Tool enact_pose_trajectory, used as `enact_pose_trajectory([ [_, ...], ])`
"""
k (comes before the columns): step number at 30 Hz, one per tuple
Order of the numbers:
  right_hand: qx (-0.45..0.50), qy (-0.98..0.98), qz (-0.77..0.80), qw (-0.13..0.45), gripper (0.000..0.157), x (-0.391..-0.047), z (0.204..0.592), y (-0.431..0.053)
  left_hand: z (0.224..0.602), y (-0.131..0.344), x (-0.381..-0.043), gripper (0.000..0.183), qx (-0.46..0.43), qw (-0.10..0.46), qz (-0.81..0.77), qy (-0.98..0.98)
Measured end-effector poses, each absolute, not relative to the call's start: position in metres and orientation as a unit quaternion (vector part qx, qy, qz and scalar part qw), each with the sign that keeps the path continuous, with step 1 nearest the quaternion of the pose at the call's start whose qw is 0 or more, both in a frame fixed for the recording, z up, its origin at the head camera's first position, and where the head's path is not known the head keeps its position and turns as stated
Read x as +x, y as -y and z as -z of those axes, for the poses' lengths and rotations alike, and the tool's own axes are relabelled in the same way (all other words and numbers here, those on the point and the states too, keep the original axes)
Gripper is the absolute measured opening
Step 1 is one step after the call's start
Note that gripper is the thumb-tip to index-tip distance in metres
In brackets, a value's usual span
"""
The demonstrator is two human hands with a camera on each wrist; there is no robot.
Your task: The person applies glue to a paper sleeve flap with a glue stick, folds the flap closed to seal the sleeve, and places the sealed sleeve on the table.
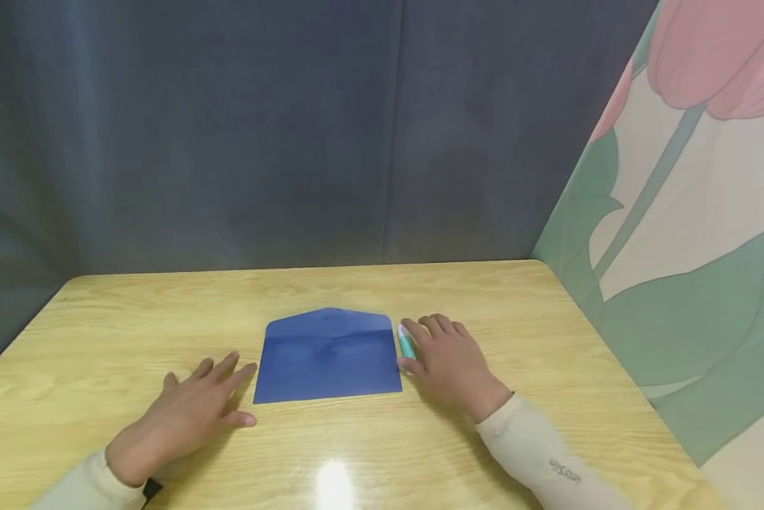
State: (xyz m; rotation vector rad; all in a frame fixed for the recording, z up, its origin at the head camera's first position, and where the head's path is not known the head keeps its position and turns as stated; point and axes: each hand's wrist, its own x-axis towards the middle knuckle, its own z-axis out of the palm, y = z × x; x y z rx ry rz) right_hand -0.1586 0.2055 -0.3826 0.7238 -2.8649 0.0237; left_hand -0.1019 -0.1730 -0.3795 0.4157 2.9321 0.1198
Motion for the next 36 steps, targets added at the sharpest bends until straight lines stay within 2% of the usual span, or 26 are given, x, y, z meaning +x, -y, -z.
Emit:
enact_pose_trajectory([
  [7, 0.254, 0.962, 0.010, 0.095, 0.059, -0.161, 0.387, -0.197, 0.381, 0.175, -0.101, 0.079, 0.153, 0.080, -0.048, -0.984],
  [22, 0.263, 0.962, -0.001, 0.073, 0.056, -0.163, 0.387, -0.210, 0.378, 0.174, -0.100, 0.080, 0.150, 0.086, -0.029, -0.984],
  [36, 0.276, 0.955, -0.012, 0.106, 0.052, -0.165, 0.385, -0.213, 0.376, 0.172, -0.102, 0.080, 0.151, 0.089, -0.022, -0.984],
])
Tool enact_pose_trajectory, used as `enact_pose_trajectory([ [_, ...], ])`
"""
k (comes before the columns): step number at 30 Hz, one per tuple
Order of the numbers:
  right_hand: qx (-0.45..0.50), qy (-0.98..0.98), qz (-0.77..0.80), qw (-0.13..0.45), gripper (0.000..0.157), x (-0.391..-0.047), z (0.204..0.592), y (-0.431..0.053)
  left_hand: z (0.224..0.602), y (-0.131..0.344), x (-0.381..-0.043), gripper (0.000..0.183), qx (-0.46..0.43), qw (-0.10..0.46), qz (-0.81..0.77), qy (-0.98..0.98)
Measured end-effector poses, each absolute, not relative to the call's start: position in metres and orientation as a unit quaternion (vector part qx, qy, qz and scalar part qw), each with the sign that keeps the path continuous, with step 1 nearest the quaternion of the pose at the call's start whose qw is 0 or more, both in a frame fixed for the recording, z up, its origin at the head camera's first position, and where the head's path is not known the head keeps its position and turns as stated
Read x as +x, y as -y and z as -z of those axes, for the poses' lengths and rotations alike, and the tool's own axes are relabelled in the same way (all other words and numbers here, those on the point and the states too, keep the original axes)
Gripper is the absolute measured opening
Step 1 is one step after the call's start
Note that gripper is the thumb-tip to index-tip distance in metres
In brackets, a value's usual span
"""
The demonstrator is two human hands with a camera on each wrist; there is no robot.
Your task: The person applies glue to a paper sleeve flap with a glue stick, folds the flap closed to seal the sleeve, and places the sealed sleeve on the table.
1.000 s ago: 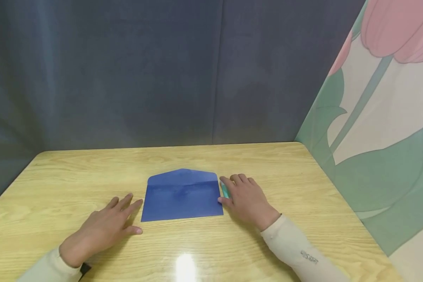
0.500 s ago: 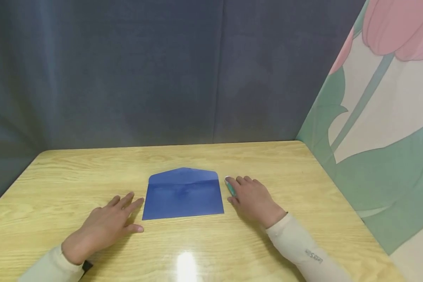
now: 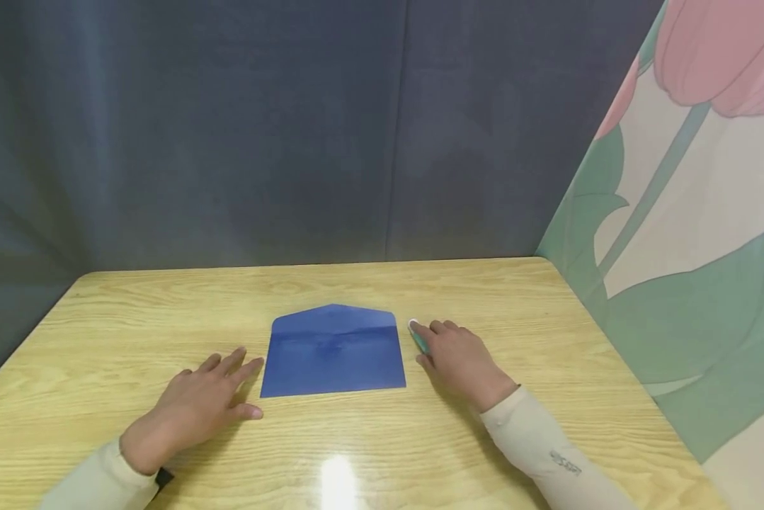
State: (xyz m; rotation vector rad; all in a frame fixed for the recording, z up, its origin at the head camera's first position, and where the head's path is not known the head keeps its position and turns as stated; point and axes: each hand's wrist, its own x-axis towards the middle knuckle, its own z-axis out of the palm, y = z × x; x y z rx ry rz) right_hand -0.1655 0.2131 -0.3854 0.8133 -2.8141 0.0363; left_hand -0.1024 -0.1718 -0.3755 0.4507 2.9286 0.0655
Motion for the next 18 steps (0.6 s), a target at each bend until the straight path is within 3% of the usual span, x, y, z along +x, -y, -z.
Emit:
enact_pose_trajectory([
  [18, 0.299, 0.947, -0.018, 0.119, 0.052, -0.1668, 0.3886, -0.2136, 0.3764, 0.1729, -0.1026, 0.079, 0.156, 0.079, -0.021, -0.984],
])
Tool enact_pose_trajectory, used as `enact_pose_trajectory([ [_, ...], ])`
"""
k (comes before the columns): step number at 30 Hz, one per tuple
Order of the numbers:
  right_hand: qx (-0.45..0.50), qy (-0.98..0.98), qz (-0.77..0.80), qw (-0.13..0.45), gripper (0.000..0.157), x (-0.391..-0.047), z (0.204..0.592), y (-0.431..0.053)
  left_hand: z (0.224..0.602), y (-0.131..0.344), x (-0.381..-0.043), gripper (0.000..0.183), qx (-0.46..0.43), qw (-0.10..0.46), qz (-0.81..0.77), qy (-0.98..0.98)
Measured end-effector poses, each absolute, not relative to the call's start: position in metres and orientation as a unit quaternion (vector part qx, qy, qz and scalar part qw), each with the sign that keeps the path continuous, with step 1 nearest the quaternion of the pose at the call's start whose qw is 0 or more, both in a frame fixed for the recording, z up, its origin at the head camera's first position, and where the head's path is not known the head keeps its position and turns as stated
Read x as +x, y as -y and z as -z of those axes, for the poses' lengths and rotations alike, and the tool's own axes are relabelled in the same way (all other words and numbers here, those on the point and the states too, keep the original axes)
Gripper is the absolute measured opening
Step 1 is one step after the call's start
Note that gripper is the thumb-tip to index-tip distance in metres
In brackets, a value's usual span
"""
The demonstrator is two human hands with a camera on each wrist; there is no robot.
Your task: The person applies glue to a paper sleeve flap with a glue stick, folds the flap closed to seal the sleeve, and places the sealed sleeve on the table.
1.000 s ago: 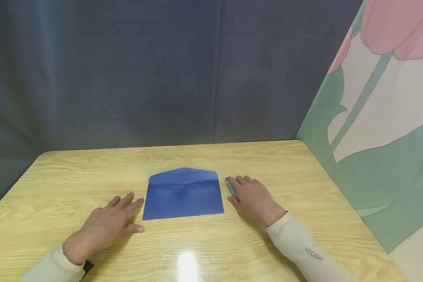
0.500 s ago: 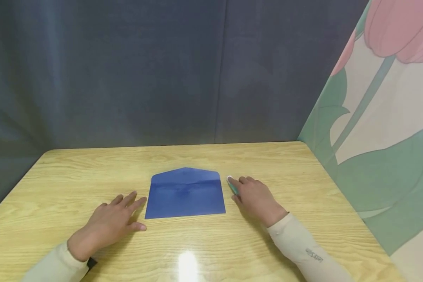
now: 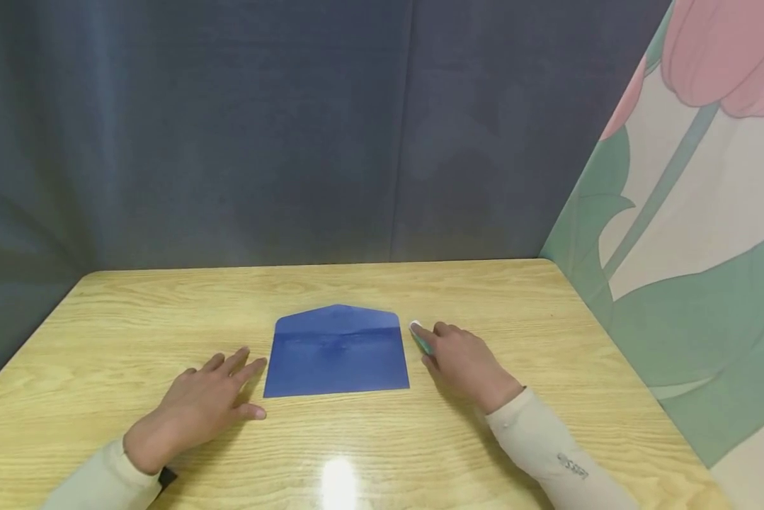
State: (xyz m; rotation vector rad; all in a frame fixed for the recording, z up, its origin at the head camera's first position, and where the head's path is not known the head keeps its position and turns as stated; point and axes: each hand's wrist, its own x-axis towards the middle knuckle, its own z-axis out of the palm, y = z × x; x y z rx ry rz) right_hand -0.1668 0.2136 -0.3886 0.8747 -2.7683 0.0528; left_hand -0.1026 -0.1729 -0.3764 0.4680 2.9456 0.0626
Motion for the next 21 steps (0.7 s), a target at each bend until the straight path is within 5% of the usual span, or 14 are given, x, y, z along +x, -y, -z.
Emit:
enact_pose_trajectory([
  [21, 0.302, 0.945, -0.020, 0.122, 0.051, -0.1646, 0.3879, -0.2106, 0.3782, 0.1733, -0.1019, 0.080, 0.156, 0.072, -0.025, -0.985],
])
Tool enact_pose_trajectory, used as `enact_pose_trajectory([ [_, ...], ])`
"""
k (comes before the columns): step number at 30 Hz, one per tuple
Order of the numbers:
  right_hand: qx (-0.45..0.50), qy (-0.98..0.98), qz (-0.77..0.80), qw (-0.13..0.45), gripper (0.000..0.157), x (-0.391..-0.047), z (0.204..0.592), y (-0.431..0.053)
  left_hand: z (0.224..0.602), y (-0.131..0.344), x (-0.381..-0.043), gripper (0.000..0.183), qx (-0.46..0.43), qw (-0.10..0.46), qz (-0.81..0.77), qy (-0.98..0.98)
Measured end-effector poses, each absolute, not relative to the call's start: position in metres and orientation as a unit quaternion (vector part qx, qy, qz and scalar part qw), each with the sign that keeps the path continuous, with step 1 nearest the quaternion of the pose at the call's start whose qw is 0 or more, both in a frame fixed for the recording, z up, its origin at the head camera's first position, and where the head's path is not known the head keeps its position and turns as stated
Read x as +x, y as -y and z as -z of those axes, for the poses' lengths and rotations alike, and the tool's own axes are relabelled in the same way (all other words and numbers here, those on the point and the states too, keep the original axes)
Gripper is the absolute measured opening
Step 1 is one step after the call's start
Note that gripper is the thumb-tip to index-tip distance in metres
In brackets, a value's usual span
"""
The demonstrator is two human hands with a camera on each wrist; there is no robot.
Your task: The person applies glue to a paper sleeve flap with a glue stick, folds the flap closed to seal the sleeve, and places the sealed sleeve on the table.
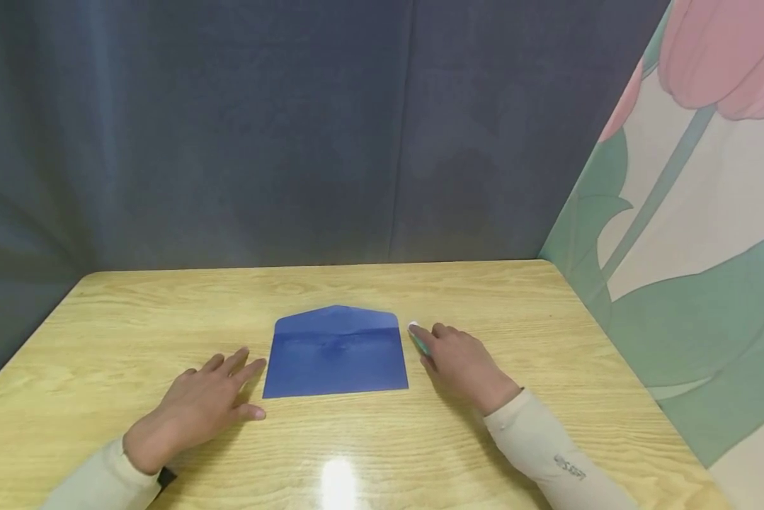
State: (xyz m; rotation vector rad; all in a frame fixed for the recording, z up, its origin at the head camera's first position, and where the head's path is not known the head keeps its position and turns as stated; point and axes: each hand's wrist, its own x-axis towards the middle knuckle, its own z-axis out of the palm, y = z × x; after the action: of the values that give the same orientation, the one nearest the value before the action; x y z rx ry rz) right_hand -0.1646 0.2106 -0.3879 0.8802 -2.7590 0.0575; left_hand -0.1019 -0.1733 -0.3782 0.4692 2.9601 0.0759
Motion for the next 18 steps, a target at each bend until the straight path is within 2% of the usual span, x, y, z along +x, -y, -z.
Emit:
enact_pose_trajectory([
  [6, 0.293, 0.948, -0.018, 0.120, 0.054, -0.1643, 0.3888, -0.2098, 0.3776, 0.1745, -0.1007, 0.079, 0.157, 0.069, -0.020, -0.985],
  [13, 0.252, 0.965, 0.000, 0.071, 0.024, -0.1654, 0.3840, -0.2130, 0.3762, 0.1728, -0.1007, 0.078, 0.160, 0.059, -0.020, -0.985],
  [18, 0.264, 0.962, -0.015, 0.061, 0.016, -0.1666, 0.3836, -0.2109, 0.3760, 0.1714, -0.1010, 0.075, 0.178, 0.017, 0.009, -0.984],
])
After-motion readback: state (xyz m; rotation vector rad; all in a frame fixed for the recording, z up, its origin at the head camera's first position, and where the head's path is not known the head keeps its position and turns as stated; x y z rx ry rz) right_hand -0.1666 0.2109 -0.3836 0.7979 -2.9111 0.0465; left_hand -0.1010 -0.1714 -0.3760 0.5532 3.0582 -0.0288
